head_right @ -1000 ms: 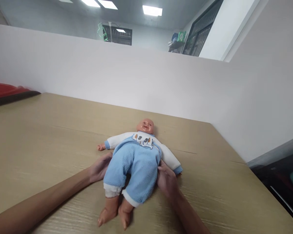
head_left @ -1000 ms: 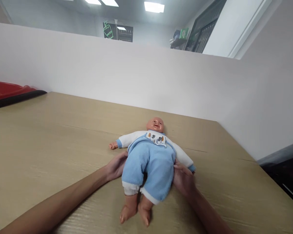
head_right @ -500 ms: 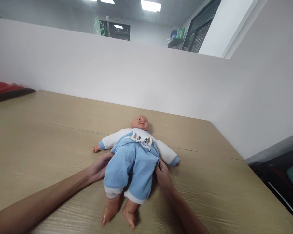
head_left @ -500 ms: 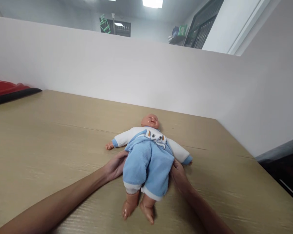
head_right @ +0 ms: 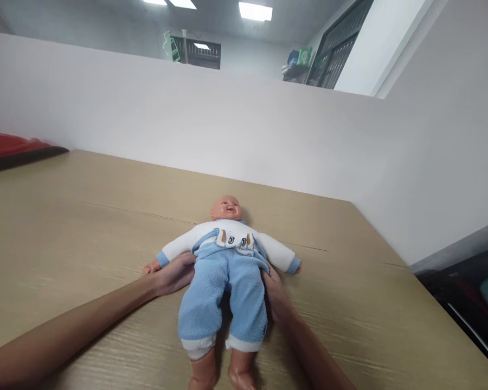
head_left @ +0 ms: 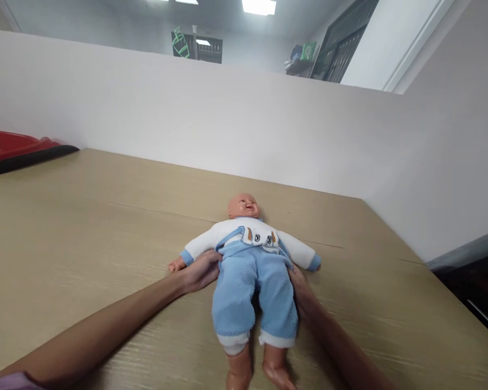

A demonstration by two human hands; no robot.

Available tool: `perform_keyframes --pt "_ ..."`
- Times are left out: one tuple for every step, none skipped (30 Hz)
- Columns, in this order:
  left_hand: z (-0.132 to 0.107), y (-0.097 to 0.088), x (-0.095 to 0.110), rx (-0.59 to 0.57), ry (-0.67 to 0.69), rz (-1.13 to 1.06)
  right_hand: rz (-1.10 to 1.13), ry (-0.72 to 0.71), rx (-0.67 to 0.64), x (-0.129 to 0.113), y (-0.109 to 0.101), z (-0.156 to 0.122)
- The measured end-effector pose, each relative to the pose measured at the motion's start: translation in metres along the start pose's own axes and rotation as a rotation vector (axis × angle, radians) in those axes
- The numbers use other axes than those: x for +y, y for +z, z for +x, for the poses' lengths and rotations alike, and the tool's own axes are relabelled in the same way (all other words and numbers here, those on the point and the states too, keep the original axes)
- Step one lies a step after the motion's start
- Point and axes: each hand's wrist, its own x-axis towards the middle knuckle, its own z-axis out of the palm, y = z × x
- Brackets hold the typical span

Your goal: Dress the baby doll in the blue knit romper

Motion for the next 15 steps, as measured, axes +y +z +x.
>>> perform_keyframes --pt "0.000 0.000 0.001 0.001 0.011 0.008 0.004 0.005 -0.012 0.000 0.001 -0.001" --pt "0.000 0.001 0.001 0.003 0.025 0.015 -0.003 0.003 -0.023 0.001 0.001 0.000" --pt "0.000 0.002 0.001 0.006 0.040 0.022 -0.020 -0.013 -0.031 0.001 0.001 0.000" --pt "0.001 0.003 0.002 0.009 0.054 0.027 -0.044 -0.048 -0.031 0.002 0.000 0.001" --pt "0.001 0.004 0.002 0.011 0.068 0.032 -0.071 -0.091 -0.019 0.003 -0.001 0.003" --pt "0.001 0.005 0.002 0.013 0.085 0.037 -0.096 -0.130 0.000 0.004 -0.003 0.004" --pt "0.001 0.006 0.002 0.013 0.102 0.043 -0.114 -0.158 0.020 0.004 -0.005 0.006" --pt "0.002 0.007 0.002 0.012 0.117 0.049 -0.123 -0.172 0.037 0.005 -0.007 0.007" --pt "0.002 0.008 0.002 0.010 0.127 0.054 -0.127 -0.174 0.046 0.006 -0.008 0.008" --pt "0.002 0.009 0.003 0.007 0.130 0.057 -0.128 -0.170 0.042 0.007 -0.009 0.008" --pt "0.002 0.009 0.003 0.003 0.123 0.056 -0.128 -0.163 0.025 0.007 -0.009 0.009" --pt "0.002 0.008 0.004 -0.004 0.104 0.051 -0.123 -0.156 0.005 0.007 -0.010 0.009" --pt "0.002 0.008 0.005 -0.016 0.076 0.040 -0.112 -0.151 -0.011 0.008 -0.009 0.009" --pt "0.003 0.006 0.007 -0.031 0.045 0.020 -0.097 -0.147 -0.017 0.007 -0.009 0.009" --pt "0.003 0.005 0.008 -0.048 0.014 -0.005 -0.079 -0.141 -0.014 0.007 -0.008 0.009"
